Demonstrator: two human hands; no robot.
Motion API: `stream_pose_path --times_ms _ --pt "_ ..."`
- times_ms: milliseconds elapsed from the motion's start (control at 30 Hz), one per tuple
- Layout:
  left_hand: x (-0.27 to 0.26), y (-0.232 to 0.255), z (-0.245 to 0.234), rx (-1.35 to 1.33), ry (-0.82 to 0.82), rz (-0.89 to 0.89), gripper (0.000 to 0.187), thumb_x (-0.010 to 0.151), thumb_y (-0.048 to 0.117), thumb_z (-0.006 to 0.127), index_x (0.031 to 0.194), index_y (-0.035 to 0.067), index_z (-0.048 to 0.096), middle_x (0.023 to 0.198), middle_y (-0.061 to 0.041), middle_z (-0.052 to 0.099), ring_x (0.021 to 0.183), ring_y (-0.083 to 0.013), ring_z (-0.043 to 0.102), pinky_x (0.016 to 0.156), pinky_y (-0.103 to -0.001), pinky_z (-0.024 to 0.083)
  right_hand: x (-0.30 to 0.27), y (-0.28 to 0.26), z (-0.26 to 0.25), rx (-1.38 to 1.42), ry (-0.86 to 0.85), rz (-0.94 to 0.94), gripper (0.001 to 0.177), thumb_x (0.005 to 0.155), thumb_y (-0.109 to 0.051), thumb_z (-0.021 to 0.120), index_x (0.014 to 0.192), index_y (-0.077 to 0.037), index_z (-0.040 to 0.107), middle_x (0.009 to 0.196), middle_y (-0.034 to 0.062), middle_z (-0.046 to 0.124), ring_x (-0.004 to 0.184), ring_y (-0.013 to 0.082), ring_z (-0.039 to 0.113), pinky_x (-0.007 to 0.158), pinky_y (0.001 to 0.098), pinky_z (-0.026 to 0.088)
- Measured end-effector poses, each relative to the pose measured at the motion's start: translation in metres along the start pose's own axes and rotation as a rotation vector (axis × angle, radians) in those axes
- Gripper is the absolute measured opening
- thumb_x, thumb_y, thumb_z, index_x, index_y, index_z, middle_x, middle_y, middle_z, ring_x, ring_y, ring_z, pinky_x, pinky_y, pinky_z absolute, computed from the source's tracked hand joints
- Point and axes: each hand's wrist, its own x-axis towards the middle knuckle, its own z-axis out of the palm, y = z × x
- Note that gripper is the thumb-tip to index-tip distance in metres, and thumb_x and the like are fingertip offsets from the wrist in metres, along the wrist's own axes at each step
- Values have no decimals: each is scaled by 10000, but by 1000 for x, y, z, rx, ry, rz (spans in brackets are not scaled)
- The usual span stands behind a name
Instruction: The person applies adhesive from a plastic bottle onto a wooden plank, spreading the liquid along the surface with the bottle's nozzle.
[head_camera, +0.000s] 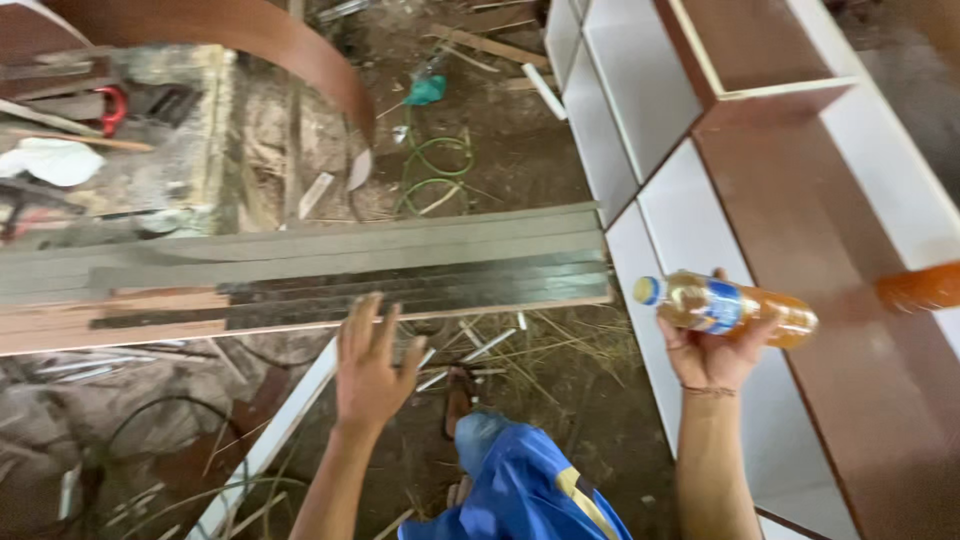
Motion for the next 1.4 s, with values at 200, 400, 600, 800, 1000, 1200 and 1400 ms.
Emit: stream_pose_path --times_ms 200,400,600,800,1000,1200,1400 --pt "76 -57 19 2 -396 64 882 951 696 353 1545 44 312 1640 -171 223 1527 -350 139 1197 -592 88 46 56 55 -50 164 -97 774 567 -577 897 1188 -145 735 1230 111 695 1125 351 692 794 537 623" --pt "117 -119 44 180 -489 216 1133 842 886 175 1588 37 103 1663 -188 96 1541 -331 80 1206 -603 37 68 95 96 -216 251 -157 754 634 -617 822 1227 -172 686 1283 163 660 1175 381 672 764 510 641" --pt "115 -154 62 304 -465 313 1202 837 947 172 1589 14 77 1665 -181 71 1547 -298 39 1203 -597 -21 66 122 103 -312 24 -152 592 824 -514 811 1289 -187 646 1276 159 635 1167 371 646 936 537 596" --pt "129 -147 36 20 -646 172 1140 842 833 465 1601 40 157 1671 -169 131 1541 -336 99 1203 -611 -22 51 162 114 -361 200 -257 562 899 -482 661 1376 -208 550 1230 122 658 1075 327 700 871 559 637" --pt "131 -157 29 43 -702 174 1128 851 841 429 1591 34 157 1672 -169 118 1546 -316 92 1212 -610 5 39 212 154 -691 346 -385 582 904 -251 718 1428 -110 506 1215 87 621 956 249 714 757 391 675" --pt "130 -162 36 23 -700 174 1120 858 872 350 1591 51 147 1675 -153 110 1549 -301 86 1220 -613 36 49 272 179 -1487 90 -801 437 707 -132 944 1049 1 707 988 207 719 932 312 708 780 482 591" --pt "116 -171 55 24 -383 252 1140 771 871 489 1549 56 316 1609 -146 335 1510 -291 279 1196 -620 187 56 347 207 -1518 -96 -776 417 719 -378 885 964 -75 737 865 128 761 792 304 766 704 456 635"
